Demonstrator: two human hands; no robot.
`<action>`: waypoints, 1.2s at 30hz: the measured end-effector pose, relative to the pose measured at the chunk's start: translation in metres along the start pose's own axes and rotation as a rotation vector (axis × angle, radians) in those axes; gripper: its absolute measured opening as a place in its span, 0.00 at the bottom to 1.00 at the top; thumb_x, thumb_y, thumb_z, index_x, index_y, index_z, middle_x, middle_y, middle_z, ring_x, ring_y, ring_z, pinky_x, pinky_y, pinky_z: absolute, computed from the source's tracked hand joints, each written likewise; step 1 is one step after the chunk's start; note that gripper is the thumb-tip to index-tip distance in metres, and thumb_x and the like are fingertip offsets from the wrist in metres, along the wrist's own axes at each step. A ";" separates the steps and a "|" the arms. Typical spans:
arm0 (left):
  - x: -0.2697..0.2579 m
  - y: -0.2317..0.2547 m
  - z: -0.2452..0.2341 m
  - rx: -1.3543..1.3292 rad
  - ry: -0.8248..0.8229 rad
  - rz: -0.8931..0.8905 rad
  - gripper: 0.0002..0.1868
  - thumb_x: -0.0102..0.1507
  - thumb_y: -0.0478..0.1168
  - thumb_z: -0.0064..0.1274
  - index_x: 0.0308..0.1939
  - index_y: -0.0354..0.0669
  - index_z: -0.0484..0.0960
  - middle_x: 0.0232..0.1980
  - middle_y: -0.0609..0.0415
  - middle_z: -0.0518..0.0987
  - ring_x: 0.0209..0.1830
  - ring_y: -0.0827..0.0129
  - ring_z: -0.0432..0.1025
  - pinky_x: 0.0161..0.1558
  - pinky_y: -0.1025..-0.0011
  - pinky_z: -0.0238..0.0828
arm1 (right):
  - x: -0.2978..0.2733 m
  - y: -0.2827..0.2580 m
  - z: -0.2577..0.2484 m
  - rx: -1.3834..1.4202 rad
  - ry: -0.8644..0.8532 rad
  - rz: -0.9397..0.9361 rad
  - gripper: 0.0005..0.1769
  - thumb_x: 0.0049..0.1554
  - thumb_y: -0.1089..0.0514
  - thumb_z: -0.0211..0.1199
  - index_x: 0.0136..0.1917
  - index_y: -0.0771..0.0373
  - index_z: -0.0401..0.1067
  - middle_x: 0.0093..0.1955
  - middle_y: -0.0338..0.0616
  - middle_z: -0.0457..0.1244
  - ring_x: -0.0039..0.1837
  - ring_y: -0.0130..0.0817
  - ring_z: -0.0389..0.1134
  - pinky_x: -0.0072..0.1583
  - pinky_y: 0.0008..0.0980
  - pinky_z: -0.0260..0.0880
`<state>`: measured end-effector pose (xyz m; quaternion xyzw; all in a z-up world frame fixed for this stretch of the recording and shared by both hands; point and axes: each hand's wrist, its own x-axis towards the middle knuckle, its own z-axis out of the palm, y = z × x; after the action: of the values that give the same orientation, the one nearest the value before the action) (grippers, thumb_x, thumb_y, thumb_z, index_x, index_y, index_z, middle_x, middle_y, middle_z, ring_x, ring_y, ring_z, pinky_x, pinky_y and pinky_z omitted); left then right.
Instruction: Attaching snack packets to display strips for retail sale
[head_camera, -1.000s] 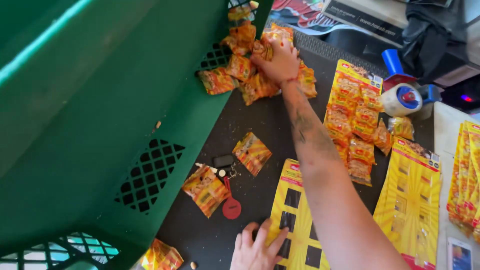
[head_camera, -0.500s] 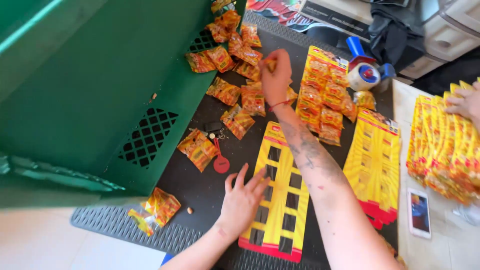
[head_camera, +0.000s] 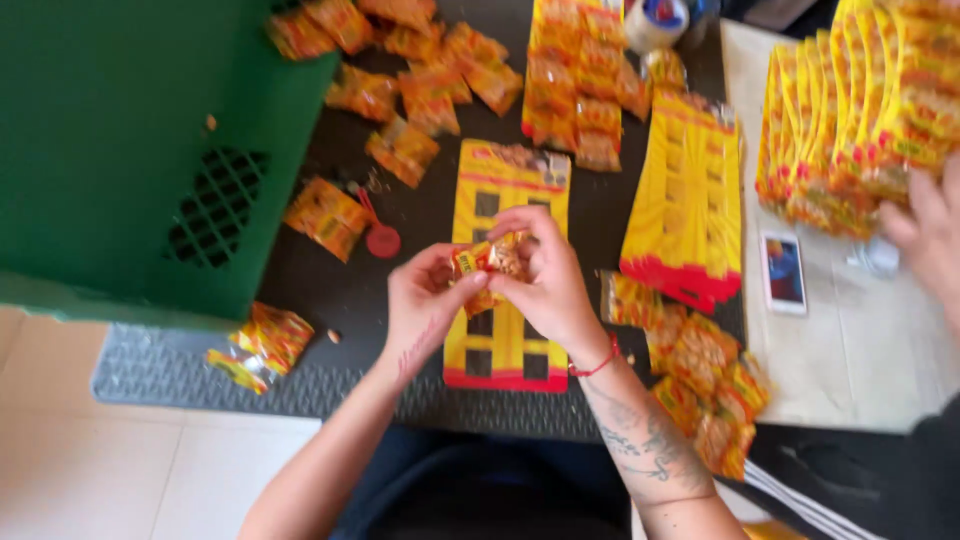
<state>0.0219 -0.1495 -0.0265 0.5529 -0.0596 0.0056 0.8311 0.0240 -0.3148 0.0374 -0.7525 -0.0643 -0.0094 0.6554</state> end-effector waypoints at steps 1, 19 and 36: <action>-0.006 0.004 0.005 -0.014 0.016 -0.051 0.23 0.56 0.34 0.70 0.55 0.35 0.82 0.38 0.48 0.85 0.36 0.67 0.81 0.41 0.69 0.81 | -0.012 -0.001 -0.001 0.120 0.096 0.006 0.43 0.42 0.73 0.78 0.67 0.63 0.64 0.56 0.48 0.65 0.51 0.31 0.72 0.53 0.25 0.77; -0.071 0.080 -0.003 0.130 -0.175 0.042 0.43 0.59 0.72 0.52 0.50 0.31 0.84 0.47 0.38 0.85 0.55 0.50 0.79 0.62 0.54 0.72 | -0.104 -0.005 -0.032 0.215 0.096 -0.092 0.16 0.39 0.75 0.78 0.38 0.68 0.75 0.36 0.57 0.72 0.39 0.41 0.77 0.43 0.30 0.77; -0.059 0.045 -0.024 1.000 -0.429 -0.184 0.04 0.65 0.45 0.57 0.36 0.55 0.84 0.23 0.58 0.83 0.30 0.53 0.81 0.39 0.57 0.79 | -0.108 0.050 0.008 -0.005 0.111 0.163 0.21 0.50 0.70 0.76 0.51 0.68 0.67 0.40 0.53 0.72 0.39 0.33 0.74 0.42 0.26 0.77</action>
<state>-0.0381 -0.1063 -0.0004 0.8720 -0.1689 -0.1523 0.4334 -0.0784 -0.3226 -0.0240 -0.7552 0.0336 0.0019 0.6546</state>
